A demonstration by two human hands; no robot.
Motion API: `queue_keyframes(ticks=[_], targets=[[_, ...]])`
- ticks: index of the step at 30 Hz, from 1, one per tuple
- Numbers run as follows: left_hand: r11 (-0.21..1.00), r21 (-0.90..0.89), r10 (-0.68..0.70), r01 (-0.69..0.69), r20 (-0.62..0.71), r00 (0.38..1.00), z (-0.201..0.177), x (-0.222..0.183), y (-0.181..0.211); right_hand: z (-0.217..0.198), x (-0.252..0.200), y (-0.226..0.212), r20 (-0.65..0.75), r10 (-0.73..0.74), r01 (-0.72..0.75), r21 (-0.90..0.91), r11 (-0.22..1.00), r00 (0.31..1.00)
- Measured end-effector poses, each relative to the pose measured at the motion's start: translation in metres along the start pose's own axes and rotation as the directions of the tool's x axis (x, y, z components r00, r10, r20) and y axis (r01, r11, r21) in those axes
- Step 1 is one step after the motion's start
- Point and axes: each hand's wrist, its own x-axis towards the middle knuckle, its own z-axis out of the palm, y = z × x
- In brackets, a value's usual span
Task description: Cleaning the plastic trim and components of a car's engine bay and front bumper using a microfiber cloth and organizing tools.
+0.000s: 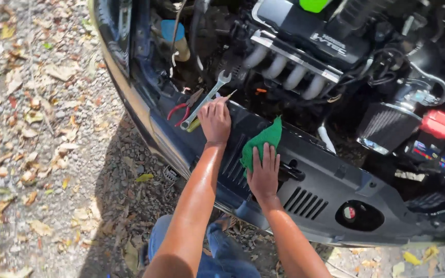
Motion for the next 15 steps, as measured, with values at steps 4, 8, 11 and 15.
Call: queue_keyframes(ticks=[4, 8, 11, 15], targets=[[0.997, -0.072, -0.025, 0.029, 0.051, 0.998, -0.004, 0.003, 0.004, 0.005, -0.003, 0.003, 0.016, 0.025, -0.025, -0.032, 0.999, 1.0], [0.966, -0.143, -0.15, 0.215, 0.368, 0.918, 0.0, 0.007, -0.002, 0.002, 0.0, 0.004, 0.052, 0.01, -0.01, -0.018, 1.0, 0.999], [0.915, -0.152, -0.232, 0.373, 0.558, 0.797, 0.003, 0.019, -0.007, -0.004, 0.002, 0.002, 0.058, 0.019, -0.019, -0.004, 1.0, 0.998], [0.902, -0.171, -0.222, 0.395, 0.602, 0.767, 0.007, 0.034, -0.018, -0.004, 0.006, -0.001, 0.02, 0.029, -0.03, 0.014, 0.999, 0.999]])
